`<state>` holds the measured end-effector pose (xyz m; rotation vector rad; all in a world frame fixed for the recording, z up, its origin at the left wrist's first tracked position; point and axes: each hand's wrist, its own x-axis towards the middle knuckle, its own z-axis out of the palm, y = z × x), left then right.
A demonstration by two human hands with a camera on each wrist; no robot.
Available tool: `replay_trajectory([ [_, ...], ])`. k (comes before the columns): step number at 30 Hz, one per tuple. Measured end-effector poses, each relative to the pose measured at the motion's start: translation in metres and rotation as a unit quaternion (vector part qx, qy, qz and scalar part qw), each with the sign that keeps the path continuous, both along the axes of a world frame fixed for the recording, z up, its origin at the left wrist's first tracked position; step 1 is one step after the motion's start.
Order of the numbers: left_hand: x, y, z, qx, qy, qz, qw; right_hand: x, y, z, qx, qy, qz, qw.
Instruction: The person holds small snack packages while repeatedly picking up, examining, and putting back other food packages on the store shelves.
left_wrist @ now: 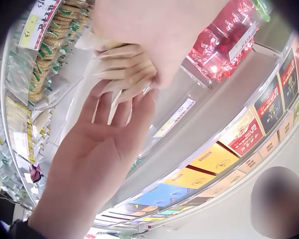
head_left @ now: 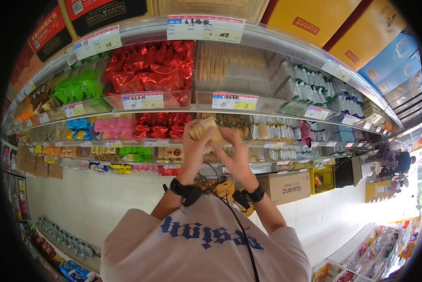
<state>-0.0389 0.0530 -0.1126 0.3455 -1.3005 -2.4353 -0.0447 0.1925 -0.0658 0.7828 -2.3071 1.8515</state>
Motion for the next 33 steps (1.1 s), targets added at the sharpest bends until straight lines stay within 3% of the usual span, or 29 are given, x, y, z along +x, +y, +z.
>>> replay_trajectory([
  [1,-0.001,-0.001,0.0,0.014,-0.004,-0.003,1.0,-0.005,0.005,-0.002,-0.011,0.001,0.007,1.0],
  [4,0.001,-0.002,-0.002,0.046,-0.011,-0.014,0.999,-0.035,0.042,-0.009,0.048,0.049,-0.109,0.992],
  [6,0.002,-0.003,-0.003,0.05,-0.006,-0.01,0.999,-0.075,0.091,-0.051,0.105,0.06,-0.26,0.958],
  [9,0.003,-0.001,-0.008,0.056,-0.019,-0.022,0.998,-0.103,0.14,-0.1,0.281,0.084,-0.333,0.896],
  [15,0.004,0.004,-0.002,0.043,-0.02,-0.041,0.998,-0.11,0.137,-0.123,0.334,0.109,-0.347,0.87],
  [21,0.002,0.004,-0.002,0.044,-0.014,-0.037,0.998,-0.088,0.119,-0.085,0.237,0.101,-0.341,0.904],
  [23,0.003,0.005,-0.004,0.04,-0.017,-0.034,0.998,-0.066,0.101,-0.055,0.104,-0.028,-0.197,0.975],
  [24,0.003,0.006,-0.006,0.039,-0.02,-0.037,0.998,-0.053,0.091,-0.042,0.034,-0.096,-0.122,0.987],
  [27,0.002,0.013,-0.005,0.035,-0.024,-0.048,0.998,-0.02,0.049,-0.012,-0.096,-0.114,-0.006,0.989],
  [31,0.002,0.016,-0.009,0.042,-0.006,-0.058,0.997,-0.004,0.025,-0.004,-0.012,0.02,-0.049,0.999],
  [33,0.002,0.014,-0.008,0.046,-0.004,-0.057,0.997,-0.001,0.022,-0.007,-0.064,-0.056,-0.038,0.996],
])
